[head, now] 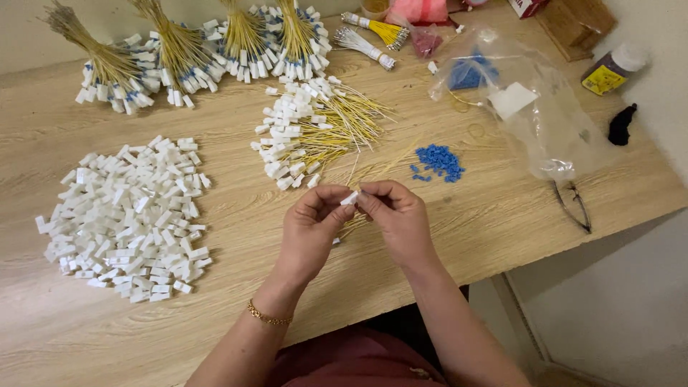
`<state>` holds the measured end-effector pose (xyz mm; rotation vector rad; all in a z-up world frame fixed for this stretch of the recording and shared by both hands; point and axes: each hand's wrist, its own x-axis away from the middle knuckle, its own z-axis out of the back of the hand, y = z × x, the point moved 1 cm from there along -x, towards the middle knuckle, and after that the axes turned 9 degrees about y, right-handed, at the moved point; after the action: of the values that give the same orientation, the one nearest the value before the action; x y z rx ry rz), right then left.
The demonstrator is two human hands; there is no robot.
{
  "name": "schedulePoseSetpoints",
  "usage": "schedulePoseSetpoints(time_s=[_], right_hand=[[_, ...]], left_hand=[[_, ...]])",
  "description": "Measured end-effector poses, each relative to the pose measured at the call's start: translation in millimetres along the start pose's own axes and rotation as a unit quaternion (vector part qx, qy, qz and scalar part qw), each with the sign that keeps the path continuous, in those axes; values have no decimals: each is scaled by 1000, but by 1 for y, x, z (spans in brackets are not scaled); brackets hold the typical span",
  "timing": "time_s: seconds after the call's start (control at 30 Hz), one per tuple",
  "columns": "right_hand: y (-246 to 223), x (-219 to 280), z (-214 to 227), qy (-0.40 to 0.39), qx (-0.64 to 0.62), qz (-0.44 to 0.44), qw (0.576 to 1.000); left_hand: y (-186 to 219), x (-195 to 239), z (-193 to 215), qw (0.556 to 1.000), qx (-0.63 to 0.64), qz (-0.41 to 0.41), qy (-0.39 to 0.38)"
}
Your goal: Assembling small white plastic connectors onto thin yellow wires at a workbench
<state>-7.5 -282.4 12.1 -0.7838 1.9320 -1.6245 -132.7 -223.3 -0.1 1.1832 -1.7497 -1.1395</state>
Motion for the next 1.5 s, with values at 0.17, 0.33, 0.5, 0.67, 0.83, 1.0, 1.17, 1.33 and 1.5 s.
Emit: schedulePoseSetpoints(time_s=[0.17, 0.33, 0.5, 0.67, 0.83, 1.0, 1.17, 1.33, 1.5], right_hand=[[-9, 11, -5, 26, -63, -32, 997], [-21, 22, -11, 29, -40, -29, 998], [-29, 26, -14, 26, -15, 5, 1000], [-16, 21, -8, 41, -21, 3, 999], [-6, 21, -9, 63, -50, -11, 997], [-12, 24, -13, 67, -48, 2, 997], [-18, 25, -14, 35, -29, 33, 998], [-17, 28, -16, 17, -17, 91, 996], [-7, 30, -14, 7, 6, 122, 993]], left_hand=[[18, 10, -10, 1000, -4, 2, 4], [11, 7, -7, 1000, 1, -3, 8], [14, 9, -7, 1000, 9, 5, 7], [6, 10, -9, 1000, -4, -13, -3], [3, 8, -11, 1000, -2, -25, -4], [4, 9, -11, 1000, 22, -3, 8], [9, 12, -15, 997, 63, 38, 35], [3, 7, -11, 994, 88, 48, 48], [3, 9, -9, 996, 62, 47, 49]])
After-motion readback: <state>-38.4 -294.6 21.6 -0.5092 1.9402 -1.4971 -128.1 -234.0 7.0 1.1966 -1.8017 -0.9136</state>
